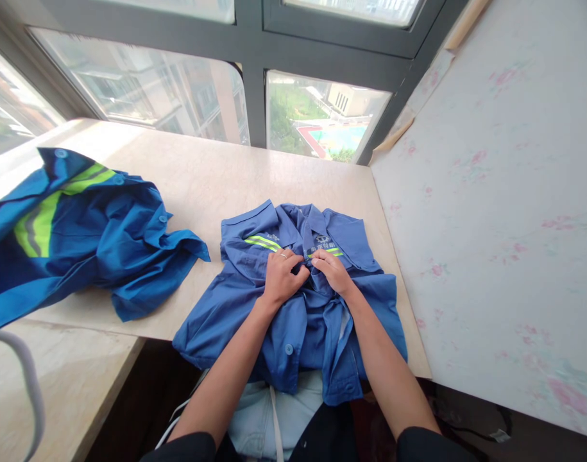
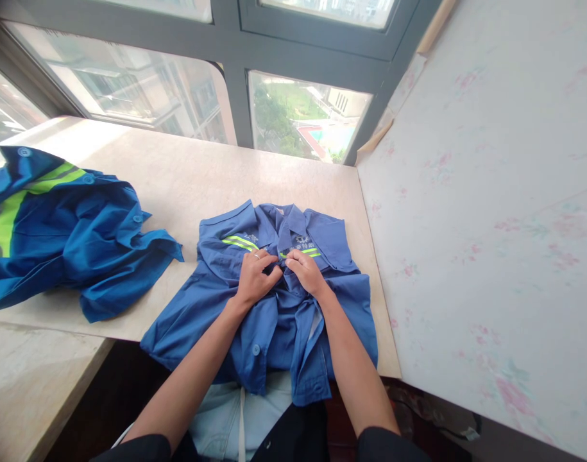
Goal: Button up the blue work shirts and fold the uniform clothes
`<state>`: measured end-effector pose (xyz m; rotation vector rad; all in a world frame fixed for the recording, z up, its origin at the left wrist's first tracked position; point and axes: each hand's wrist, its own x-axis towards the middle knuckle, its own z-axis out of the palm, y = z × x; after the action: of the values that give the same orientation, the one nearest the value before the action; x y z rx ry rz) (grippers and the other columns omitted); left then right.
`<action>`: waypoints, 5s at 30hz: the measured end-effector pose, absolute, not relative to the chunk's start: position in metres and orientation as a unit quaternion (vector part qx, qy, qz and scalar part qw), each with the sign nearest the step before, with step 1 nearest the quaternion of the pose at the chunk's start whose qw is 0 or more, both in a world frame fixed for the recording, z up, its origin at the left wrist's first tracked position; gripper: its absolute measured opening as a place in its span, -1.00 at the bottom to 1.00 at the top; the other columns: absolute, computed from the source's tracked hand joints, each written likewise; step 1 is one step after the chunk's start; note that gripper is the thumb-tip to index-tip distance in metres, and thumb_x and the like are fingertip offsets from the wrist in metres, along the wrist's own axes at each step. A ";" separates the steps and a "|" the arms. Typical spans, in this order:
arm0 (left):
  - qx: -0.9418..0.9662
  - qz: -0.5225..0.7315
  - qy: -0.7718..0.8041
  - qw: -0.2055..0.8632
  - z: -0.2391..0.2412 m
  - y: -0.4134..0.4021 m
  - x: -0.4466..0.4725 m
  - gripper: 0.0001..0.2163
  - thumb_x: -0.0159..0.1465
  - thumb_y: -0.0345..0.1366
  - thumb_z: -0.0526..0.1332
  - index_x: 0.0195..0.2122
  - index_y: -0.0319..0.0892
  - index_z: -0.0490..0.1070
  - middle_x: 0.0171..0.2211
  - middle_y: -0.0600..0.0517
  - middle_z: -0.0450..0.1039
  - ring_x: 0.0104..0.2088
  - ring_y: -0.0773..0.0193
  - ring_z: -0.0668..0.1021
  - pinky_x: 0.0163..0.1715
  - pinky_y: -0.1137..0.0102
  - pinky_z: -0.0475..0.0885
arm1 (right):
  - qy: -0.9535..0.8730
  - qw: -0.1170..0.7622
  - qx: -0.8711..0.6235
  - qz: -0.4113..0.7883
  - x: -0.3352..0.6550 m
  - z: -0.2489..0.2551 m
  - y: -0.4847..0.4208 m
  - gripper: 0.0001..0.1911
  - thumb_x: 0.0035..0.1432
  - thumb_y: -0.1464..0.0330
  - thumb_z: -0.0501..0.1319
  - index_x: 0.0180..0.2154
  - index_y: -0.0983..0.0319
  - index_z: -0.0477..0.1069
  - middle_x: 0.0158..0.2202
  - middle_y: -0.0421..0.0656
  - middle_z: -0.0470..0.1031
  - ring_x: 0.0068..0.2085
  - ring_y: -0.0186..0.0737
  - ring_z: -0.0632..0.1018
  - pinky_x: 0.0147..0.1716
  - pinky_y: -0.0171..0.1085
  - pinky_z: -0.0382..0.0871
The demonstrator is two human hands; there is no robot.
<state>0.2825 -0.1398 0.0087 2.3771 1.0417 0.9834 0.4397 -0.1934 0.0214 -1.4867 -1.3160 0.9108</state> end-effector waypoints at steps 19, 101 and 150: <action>0.849 0.330 0.341 0.231 0.006 -0.135 0.279 -0.87 0.27 -0.29 0.20 -0.31 -0.13 0.55 -0.36 0.00 0.50 -0.25 0.18 0.50 -0.21 0.26 0.29 | -0.680 0.432 -0.588 0.068 0.439 0.011 -0.199 -0.81 0.22 0.41 0.16 -0.20 0.17 0.53 -0.29 -0.12 0.59 -0.27 -0.19 0.58 -0.22 -0.22 0.50; 0.844 0.309 0.379 0.221 0.013 -0.139 0.281 -0.96 0.20 -0.33 0.24 -0.38 -0.13 0.46 -0.34 0.01 0.51 -0.19 0.17 0.51 -0.19 0.27 0.29 | -0.663 0.325 -0.665 0.112 0.439 0.006 -0.194 -0.83 0.13 0.45 0.16 -0.32 0.18 0.53 -0.29 -0.08 0.61 -0.25 -0.08 0.58 -0.21 -0.21 0.40; 0.859 0.299 0.390 0.144 0.008 -0.148 0.283 -0.86 0.25 -0.32 0.20 -0.23 -0.10 0.55 -0.29 -0.01 0.57 -0.19 0.16 0.52 -0.14 0.23 0.19 | -0.633 0.395 -0.620 0.242 0.449 0.012 -0.196 -0.82 0.19 0.26 0.15 -0.38 0.20 0.44 -0.47 -0.22 0.44 -0.42 -0.25 0.42 -0.37 -0.29 0.27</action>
<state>0.2827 -0.1480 0.0085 2.4757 1.1244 0.8621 0.4491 -0.1956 0.0117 -1.5716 -1.6050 0.6127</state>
